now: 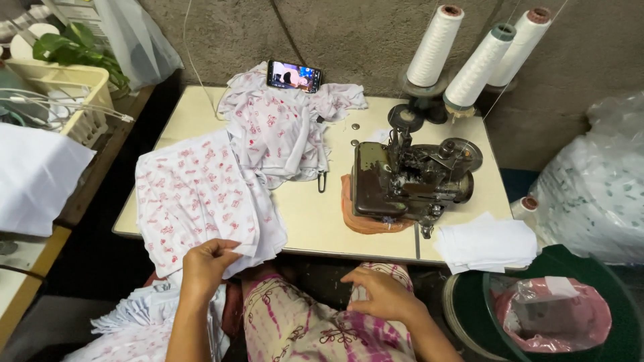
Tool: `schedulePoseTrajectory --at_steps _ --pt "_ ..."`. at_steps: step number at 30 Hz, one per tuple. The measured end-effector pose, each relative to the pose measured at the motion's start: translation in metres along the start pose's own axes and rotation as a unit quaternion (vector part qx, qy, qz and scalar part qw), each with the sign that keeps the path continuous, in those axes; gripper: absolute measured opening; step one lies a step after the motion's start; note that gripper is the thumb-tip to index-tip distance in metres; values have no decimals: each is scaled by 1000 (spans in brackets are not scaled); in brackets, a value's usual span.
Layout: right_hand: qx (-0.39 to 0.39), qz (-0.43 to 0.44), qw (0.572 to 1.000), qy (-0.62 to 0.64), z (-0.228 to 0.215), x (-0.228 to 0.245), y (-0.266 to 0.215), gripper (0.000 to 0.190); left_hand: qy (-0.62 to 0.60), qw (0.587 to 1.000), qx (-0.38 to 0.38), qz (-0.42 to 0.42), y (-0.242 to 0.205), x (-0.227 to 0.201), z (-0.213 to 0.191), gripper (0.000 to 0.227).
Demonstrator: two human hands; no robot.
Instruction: The person is sorting, unfolding, and stacking various pieces of fabric on a sewing machine table.
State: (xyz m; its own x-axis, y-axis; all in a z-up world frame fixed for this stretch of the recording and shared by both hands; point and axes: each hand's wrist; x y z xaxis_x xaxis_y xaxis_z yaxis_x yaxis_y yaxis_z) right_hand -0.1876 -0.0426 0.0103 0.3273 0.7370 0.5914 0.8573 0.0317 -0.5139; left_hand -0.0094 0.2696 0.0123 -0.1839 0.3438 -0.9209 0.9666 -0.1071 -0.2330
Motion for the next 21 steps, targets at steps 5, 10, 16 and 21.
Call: schedulePoseTrajectory --at_steps 5,10,16,21 --pt "65 30 996 -48 -6 5 -5 68 -11 997 66 -24 34 21 -20 14" --pt "89 34 994 -59 -7 -9 -9 75 -18 997 -44 55 46 2 -32 8" --pt "42 28 999 13 -6 -20 -20 71 -158 976 -59 135 17 -23 2 15" --pt "-30 -37 993 110 -3 -11 -7 56 -212 972 -34 93 -2 -1 52 22"
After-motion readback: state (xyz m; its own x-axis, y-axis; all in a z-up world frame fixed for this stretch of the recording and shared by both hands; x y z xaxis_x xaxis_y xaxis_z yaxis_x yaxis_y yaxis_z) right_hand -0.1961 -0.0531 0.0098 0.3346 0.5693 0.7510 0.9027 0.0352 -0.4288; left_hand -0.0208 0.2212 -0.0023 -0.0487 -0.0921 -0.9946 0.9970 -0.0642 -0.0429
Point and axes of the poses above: each hand's wrist, its own y-axis towards the middle knuckle, its own z-axis out of the palm, x = y × z, and after that the axes turned 6 degrees about z, right-handed
